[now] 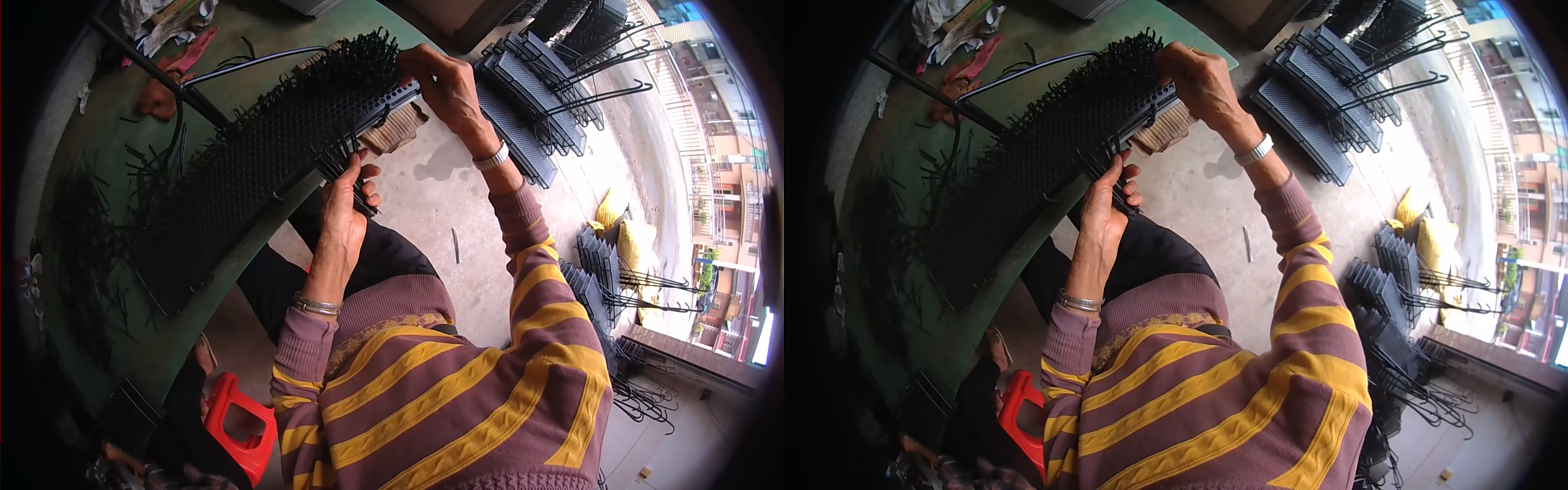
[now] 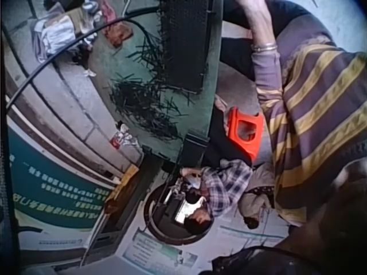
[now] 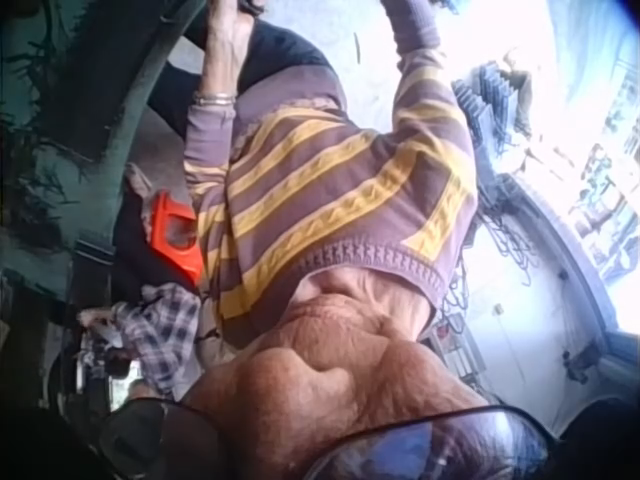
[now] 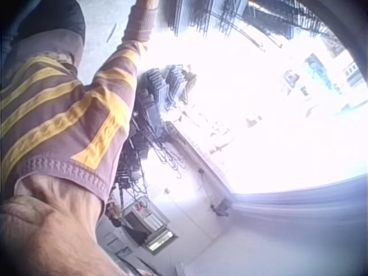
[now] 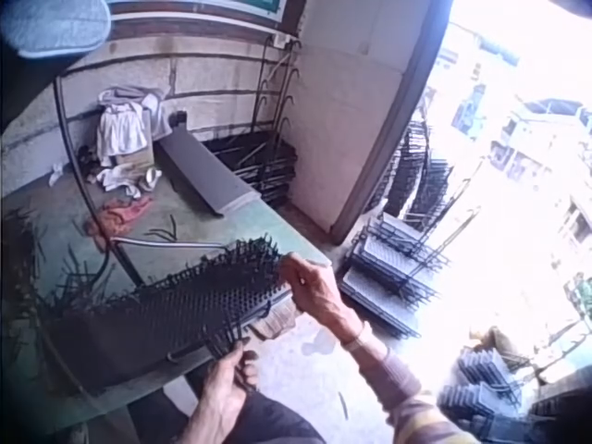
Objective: Assembling a plastic doormat by manually inserting bundles of black plastic bristles into a perforated base.
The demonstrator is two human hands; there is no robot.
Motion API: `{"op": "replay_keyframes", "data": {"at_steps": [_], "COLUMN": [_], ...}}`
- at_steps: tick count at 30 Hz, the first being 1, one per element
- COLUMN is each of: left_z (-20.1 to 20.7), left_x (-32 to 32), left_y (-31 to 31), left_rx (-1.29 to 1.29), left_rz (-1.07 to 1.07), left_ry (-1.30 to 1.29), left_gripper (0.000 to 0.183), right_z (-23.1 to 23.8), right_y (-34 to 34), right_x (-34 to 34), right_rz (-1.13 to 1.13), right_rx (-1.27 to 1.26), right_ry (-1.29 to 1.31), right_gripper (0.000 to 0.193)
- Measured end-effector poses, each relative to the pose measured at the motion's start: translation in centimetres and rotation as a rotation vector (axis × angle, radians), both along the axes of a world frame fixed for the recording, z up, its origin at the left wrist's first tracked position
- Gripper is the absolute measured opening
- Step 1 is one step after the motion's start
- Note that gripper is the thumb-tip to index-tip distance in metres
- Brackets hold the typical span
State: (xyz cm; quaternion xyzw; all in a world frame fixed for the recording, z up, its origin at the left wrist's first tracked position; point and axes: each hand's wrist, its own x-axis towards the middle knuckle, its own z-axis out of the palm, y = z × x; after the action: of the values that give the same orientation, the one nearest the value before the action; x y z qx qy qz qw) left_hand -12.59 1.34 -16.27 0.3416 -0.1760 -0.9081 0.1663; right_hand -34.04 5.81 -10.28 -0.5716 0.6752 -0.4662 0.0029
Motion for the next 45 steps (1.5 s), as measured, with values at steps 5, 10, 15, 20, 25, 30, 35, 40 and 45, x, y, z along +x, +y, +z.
{"op": "replay_keyframes", "data": {"at_steps": [5,10,15,20,25,30,35,40,45], "left_z": [0.2,-0.1,-0.4,-0.1,0.0,0.2,-0.1,0.1,0.1], "left_x": [-0.1,-0.1,0.0,0.1,0.0,0.2,0.1,0.0,0.3], "left_y": [0.0,0.0,0.0,0.1,0.3,0.1,0.3,0.5,0.5], "left_rx": [-0.006,-0.007,-0.03,-0.037,-0.038,-0.036,-0.026,-0.034,-0.036], "left_rz": [-0.006,-0.003,-0.003,0.016,0.017,0.015,0.016,0.023,0.025], "left_ry": [-0.013,-0.026,-0.028,-0.025,-0.033,-0.038,-0.057,-0.04,-0.022], "left_gripper": [0.029,0.027,0.024,0.024,0.025,0.026,0.026,0.026,0.028], "right_z": [0.4,-0.1,-0.1,0.6,-0.1,-1.6,-2.0,-2.7,-3.1], "right_y": [0.1,-0.1,0.2,0.5,0.2,0.0,-0.3,-0.4,-0.4], "right_x": [-0.8,-0.8,-0.9,-0.5,-0.3,-0.4,-0.5,-0.3,-0.1], "right_rz": [0.037,0.058,0.066,0.098,0.033,0.034,-0.057,-0.148,-0.23], "right_rx": [0.057,-0.044,-0.049,0.071,-0.001,0.001,-0.012,-0.029,-0.044], "right_ry": [0.066,0.098,0.228,0.149,-0.02,0.047,0.304,0.325,0.485], "right_gripper": [0.012,0.021,0.024,0.023,0.015,0.015,0.021,0.025,0.028]}}
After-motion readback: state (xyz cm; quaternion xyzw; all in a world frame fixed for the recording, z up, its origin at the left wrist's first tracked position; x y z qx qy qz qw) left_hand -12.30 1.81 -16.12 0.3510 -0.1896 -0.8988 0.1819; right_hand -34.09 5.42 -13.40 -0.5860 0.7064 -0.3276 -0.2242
